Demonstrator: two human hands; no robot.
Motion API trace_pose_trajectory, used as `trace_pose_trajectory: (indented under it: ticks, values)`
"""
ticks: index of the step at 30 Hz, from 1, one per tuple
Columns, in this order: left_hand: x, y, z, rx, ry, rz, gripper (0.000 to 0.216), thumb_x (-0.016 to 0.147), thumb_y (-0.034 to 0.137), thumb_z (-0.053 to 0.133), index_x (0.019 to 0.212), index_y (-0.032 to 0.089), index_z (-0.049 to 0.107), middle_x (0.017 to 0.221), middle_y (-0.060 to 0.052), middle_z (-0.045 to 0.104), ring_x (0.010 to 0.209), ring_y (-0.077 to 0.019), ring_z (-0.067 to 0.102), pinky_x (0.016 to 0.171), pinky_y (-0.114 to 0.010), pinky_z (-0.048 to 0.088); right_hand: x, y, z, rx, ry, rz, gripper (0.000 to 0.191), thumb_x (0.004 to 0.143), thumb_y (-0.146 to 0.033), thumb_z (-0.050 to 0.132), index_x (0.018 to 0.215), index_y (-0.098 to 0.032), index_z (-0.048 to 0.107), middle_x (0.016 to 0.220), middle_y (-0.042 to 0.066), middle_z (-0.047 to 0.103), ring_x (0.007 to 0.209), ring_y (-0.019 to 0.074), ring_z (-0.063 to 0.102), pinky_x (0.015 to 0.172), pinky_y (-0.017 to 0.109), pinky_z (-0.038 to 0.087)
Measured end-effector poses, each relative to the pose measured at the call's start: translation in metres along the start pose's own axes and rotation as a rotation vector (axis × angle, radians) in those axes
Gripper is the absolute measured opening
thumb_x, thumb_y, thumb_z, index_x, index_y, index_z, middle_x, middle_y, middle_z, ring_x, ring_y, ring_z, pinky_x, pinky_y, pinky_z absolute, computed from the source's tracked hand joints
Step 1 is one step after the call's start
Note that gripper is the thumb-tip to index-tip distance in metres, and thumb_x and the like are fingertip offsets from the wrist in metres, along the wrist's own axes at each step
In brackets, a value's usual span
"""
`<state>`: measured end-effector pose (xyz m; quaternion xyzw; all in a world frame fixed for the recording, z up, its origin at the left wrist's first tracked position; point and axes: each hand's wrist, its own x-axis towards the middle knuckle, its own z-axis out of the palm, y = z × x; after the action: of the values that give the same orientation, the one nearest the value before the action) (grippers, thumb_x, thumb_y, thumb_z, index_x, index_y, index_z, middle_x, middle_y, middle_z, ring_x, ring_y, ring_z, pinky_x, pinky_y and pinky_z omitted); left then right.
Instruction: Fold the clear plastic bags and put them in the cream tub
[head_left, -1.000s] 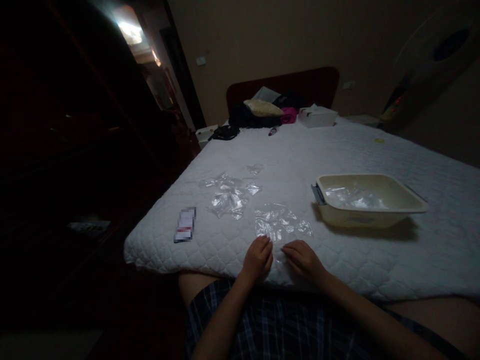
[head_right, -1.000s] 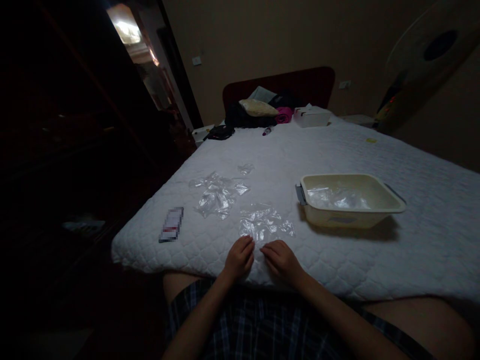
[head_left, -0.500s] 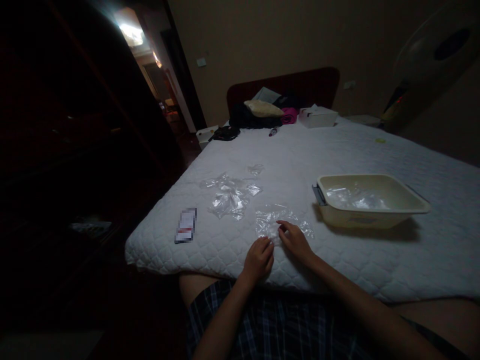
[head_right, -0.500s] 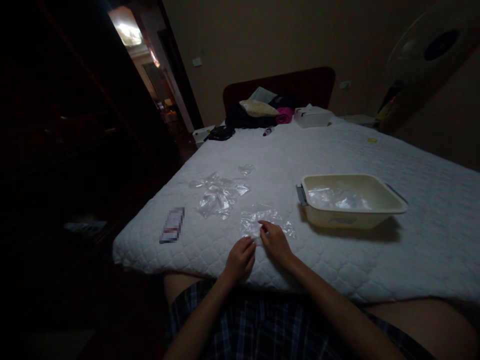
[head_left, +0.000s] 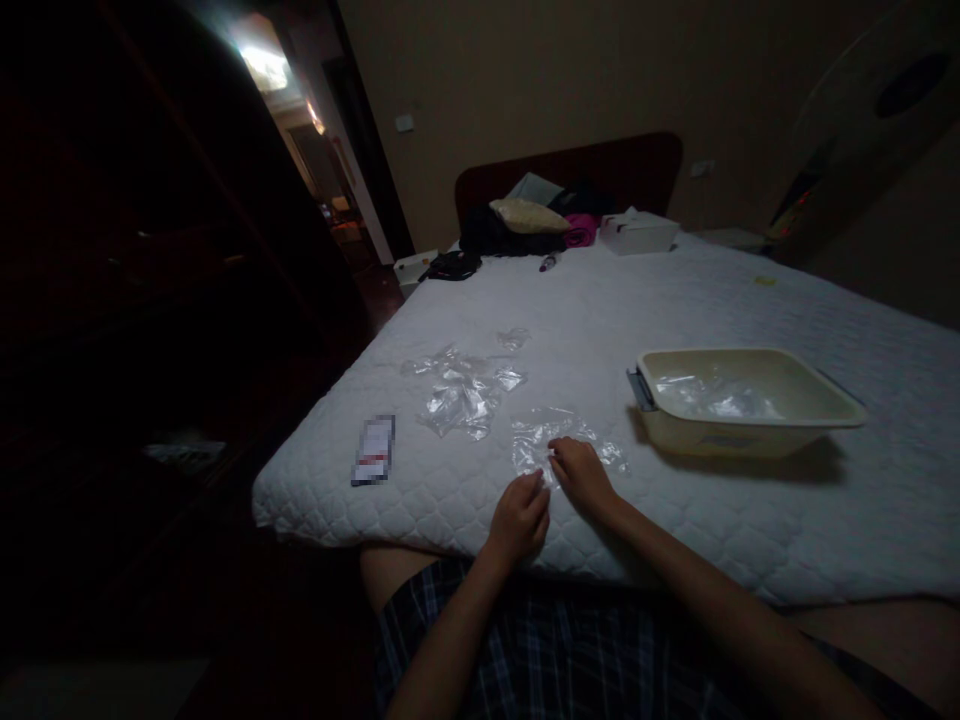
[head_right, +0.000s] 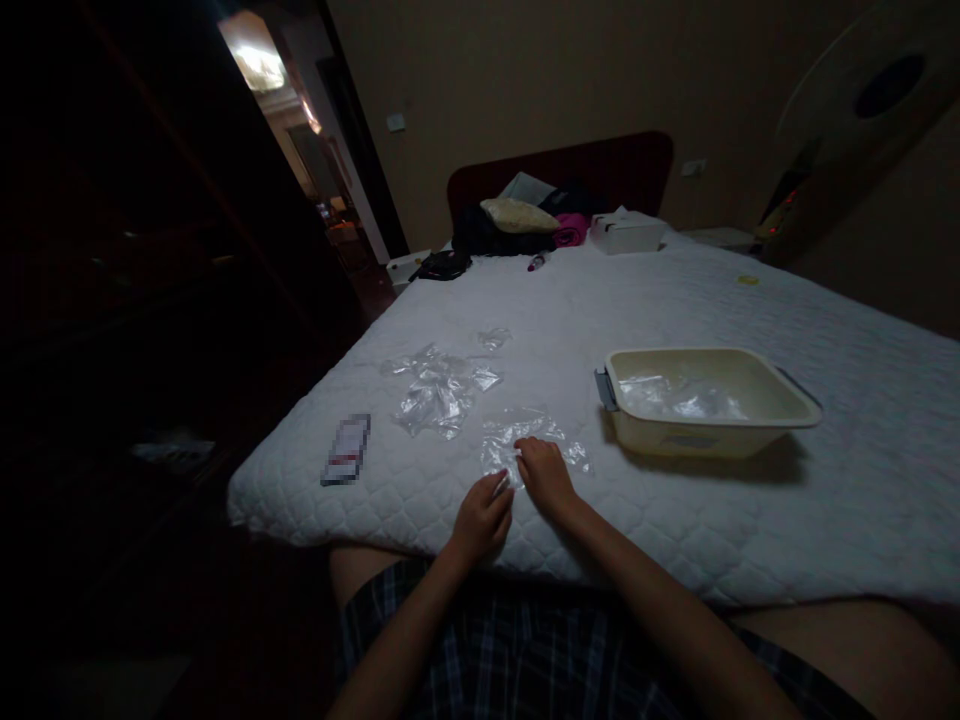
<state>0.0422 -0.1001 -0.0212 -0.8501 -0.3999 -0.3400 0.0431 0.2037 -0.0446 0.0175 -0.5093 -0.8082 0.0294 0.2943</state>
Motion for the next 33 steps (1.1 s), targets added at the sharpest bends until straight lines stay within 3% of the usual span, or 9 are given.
trace_pose_trajectory:
  ticks: [8,11,14,20,28,33]
  values:
    - [0.002,0.000,0.000,-0.008,-0.057,0.005,0.033,0.076,0.013,0.046,0.108,0.014,0.053,0.114,-0.011,0.057,0.112,-0.0240,0.047,0.095,-0.046,0.040,0.009,0.011,-0.007,0.173,-0.038,0.114,0.017,0.079,-0.024,0.051,0.093,-0.018,0.058,0.078,0.003,0.063,0.071,0.0162,0.058,0.070,0.028,0.041]
    - [0.002,0.000,0.000,-0.013,-0.061,0.003,0.032,0.076,0.013,0.047,0.107,0.014,0.054,0.115,-0.011,0.056,0.112,-0.0242,0.046,0.095,-0.046,0.040,0.013,0.016,-0.012,0.255,-0.007,0.181,0.016,0.079,-0.024,0.051,0.091,-0.018,0.058,0.082,0.004,0.063,0.071,0.0160,0.058,0.069,0.028,0.042]
    - [0.002,0.000,0.000,-0.016,-0.059,0.014,0.032,0.075,0.013,0.047,0.106,0.014,0.054,0.116,-0.011,0.056,0.112,-0.0238,0.046,0.096,-0.045,0.040,0.015,0.014,-0.017,0.281,-0.001,0.128,0.015,0.079,-0.021,0.048,0.090,-0.017,0.058,0.086,0.006,0.062,0.074,0.0160,0.058,0.071,0.028,0.043]
    - [0.001,0.000,0.001,-0.007,-0.047,0.005,0.033,0.075,0.013,0.047,0.108,0.013,0.053,0.116,-0.012,0.055,0.112,-0.0240,0.046,0.096,-0.045,0.040,0.017,0.007,-0.008,0.183,-0.186,-0.038,0.019,0.079,-0.015,0.047,0.092,-0.017,0.062,0.089,0.006,0.062,0.084,0.0163,0.057,0.079,0.028,0.040]
    - [0.002,0.000,0.000,-0.009,-0.094,-0.013,0.044,0.076,0.015,0.045,0.120,0.013,0.046,0.118,-0.012,0.054,0.112,-0.0244,0.046,0.096,-0.046,0.040,0.020,0.013,0.001,0.053,-0.258,-0.026,0.021,0.083,-0.020,0.046,0.096,-0.018,0.062,0.092,0.006,0.064,0.088,0.0167,0.056,0.080,0.028,0.037]
    - [0.001,-0.001,0.001,0.021,-0.096,0.001,0.039,0.075,0.015,0.047,0.114,0.015,0.052,0.118,-0.012,0.053,0.112,-0.0253,0.046,0.095,-0.047,0.039,0.021,0.011,-0.002,0.036,-0.254,-0.008,0.018,0.081,-0.021,0.051,0.094,-0.020,0.064,0.091,0.004,0.065,0.087,0.0179,0.055,0.080,0.029,0.036]
